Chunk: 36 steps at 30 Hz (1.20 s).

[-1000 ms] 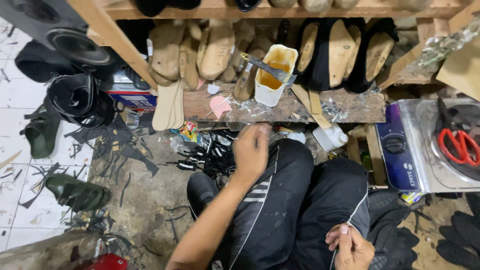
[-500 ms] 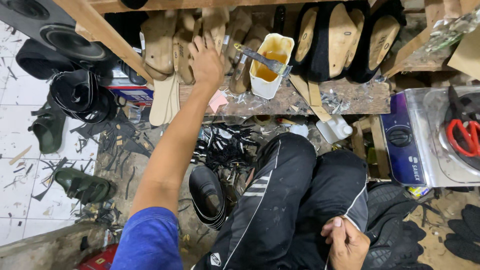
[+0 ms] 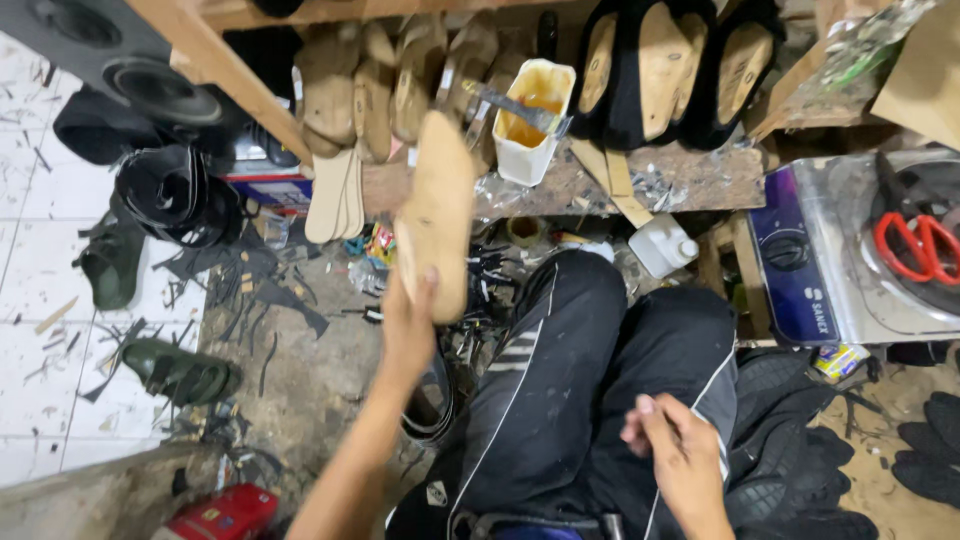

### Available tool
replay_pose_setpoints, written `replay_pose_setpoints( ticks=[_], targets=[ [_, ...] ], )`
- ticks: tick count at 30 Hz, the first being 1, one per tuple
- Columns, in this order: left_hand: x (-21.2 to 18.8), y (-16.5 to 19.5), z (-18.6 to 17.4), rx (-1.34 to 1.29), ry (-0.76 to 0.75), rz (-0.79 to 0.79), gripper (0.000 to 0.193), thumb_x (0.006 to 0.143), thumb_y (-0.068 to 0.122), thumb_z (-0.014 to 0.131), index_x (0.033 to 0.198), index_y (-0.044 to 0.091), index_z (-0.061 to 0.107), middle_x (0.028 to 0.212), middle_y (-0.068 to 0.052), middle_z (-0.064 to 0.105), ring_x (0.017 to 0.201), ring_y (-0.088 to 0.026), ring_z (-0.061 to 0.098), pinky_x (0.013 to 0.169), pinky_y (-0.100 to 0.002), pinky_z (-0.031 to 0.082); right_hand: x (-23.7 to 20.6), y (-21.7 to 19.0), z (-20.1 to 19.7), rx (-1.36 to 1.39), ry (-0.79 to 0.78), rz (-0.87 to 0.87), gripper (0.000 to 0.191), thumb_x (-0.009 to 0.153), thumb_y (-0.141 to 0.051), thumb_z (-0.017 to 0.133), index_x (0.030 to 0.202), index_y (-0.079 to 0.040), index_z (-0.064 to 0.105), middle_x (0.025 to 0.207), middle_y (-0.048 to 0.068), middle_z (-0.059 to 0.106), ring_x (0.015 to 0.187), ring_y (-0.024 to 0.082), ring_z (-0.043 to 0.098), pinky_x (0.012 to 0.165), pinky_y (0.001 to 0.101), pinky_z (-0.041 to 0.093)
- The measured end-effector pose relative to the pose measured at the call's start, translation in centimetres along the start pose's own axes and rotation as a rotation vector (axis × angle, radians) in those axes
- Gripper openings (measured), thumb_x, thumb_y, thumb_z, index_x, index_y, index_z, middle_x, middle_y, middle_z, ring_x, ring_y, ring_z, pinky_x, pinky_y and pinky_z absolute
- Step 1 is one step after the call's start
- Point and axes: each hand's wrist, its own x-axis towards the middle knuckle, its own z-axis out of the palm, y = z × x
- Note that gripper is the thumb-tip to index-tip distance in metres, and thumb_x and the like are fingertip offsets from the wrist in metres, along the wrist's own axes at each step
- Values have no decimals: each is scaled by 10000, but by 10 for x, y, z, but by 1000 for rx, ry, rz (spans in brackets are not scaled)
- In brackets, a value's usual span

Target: The person sits working a black shoe upper over a wooden last on their lap. They hammer the upper to shape it, trim excess material with scissors, pull and tuck the material with pincers, and finally work the last out of the shaped shoe.

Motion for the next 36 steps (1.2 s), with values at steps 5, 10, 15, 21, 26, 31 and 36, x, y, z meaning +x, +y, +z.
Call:
replay_pose_setpoints(
  ticks=[5, 10, 15, 21, 26, 31, 36],
  targets=[
    [-115, 65, 30, 109, -269, 192, 762, 990, 266, 616, 1559, -80, 244, 1542, -331, 327, 1467, -419, 315, 1215, -471, 257, -4, -44, 30, 232, -485, -305, 746, 886, -116, 689, 1513, -46, 292, 1371, 165, 566, 1279, 252, 555, 1058, 348, 448],
    [-154, 75, 36, -270, -554, -12, 707, 1072, 239, 560, 1651, -22, 250, 1602, -227, 403, 1492, -355, 433, 1280, -458, 317, -8, -87, 27, 164, -405, -209, 1097, 691, -87, 756, 1643, -91, 211, 1547, 178, 472, 1400, 283, 499, 1132, 380, 388],
    [-133, 48, 43, -239, -319, -74, 638, 1050, 200, 560, 1602, -4, 313, 1567, -211, 440, 1391, -330, 521, 1137, -422, 455, -10, -112, -7, -485, -384, -419, 962, 649, -23, 783, 1529, -175, 426, 1490, 125, 497, 1342, 287, 529, 1060, 365, 431],
    [-93, 26, 69, -45, -220, 30, 542, 1057, 136, 564, 1547, -9, 381, 1549, -226, 444, 1414, -361, 498, 1157, -430, 430, 10, -105, -29, -784, -142, -596, 702, 654, -72, 848, 1327, -154, 669, 1315, 143, 679, 1173, 317, 651, 978, 383, 512],
    [-87, 19, 84, 11, -200, 50, 444, 1052, 115, 553, 1475, -5, 488, 1516, -231, 469, 1414, -382, 497, 1176, -433, 413, 10, -69, -28, -546, 152, -538, 546, 681, -116, 899, 1192, -55, 716, 1165, 149, 732, 1058, 268, 722, 950, 364, 556],
    [-86, 12, 91, 22, -190, 20, 409, 1059, 127, 560, 1450, 13, 522, 1446, -204, 563, 1359, -364, 564, 1155, -420, 440, 7, -53, -27, -407, 196, -636, 400, 737, -56, 875, 1104, -6, 726, 1191, 140, 735, 1141, 258, 724, 1012, 364, 567],
    [-79, -4, 81, 63, -157, 65, 404, 1043, 87, 581, 1438, 15, 534, 1418, -201, 570, 1339, -348, 560, 1146, -411, 425, 19, -75, -37, -603, 115, -553, 424, 698, -134, 886, 1085, -22, 754, 1110, 116, 756, 1060, 277, 715, 937, 372, 543]
  ],
)
